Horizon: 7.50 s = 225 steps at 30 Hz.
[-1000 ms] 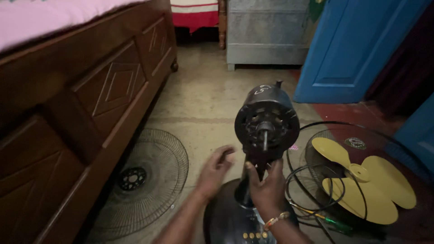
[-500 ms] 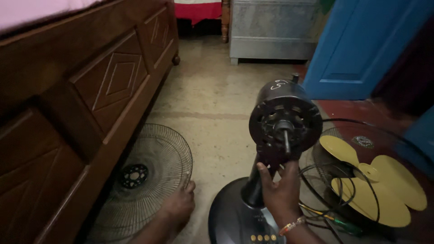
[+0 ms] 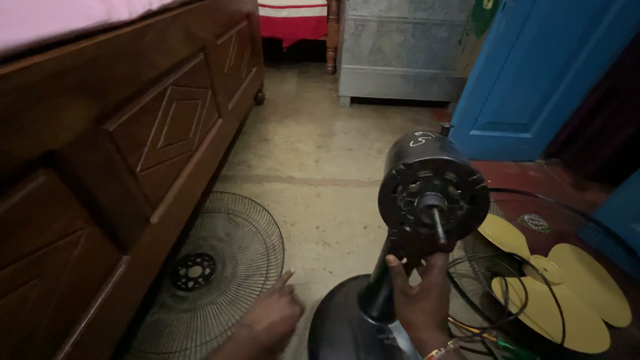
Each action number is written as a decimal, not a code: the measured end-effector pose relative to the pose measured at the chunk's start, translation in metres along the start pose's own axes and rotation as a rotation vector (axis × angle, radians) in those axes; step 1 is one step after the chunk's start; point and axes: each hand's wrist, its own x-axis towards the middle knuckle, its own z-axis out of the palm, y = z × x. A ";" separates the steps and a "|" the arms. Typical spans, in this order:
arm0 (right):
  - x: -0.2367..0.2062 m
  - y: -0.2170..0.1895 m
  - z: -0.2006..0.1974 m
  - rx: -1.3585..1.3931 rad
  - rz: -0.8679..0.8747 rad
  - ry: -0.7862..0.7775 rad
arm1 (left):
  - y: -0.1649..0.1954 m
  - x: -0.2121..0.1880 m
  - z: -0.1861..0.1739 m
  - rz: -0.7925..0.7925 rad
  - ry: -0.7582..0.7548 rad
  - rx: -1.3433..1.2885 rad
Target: The person services a pedestal fan on the floor of a bedroom. They hold the fan motor housing, unscrew and loosen its rear cover by hand, work on the motor with a screwdriver and a pencil-like tool, then brush dust from the motor vents and rotor with a brush.
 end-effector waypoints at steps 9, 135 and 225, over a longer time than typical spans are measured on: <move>0.000 -0.005 -0.003 0.134 -0.112 -0.051 | 0.084 0.085 -0.099 -0.262 0.842 -1.566; 0.080 0.086 -0.263 -1.301 0.165 -0.819 | 0.240 0.110 -0.126 -0.608 1.248 -1.042; 0.038 0.026 -0.120 0.769 0.664 -0.538 | 0.191 0.109 -0.093 -0.604 1.133 -1.458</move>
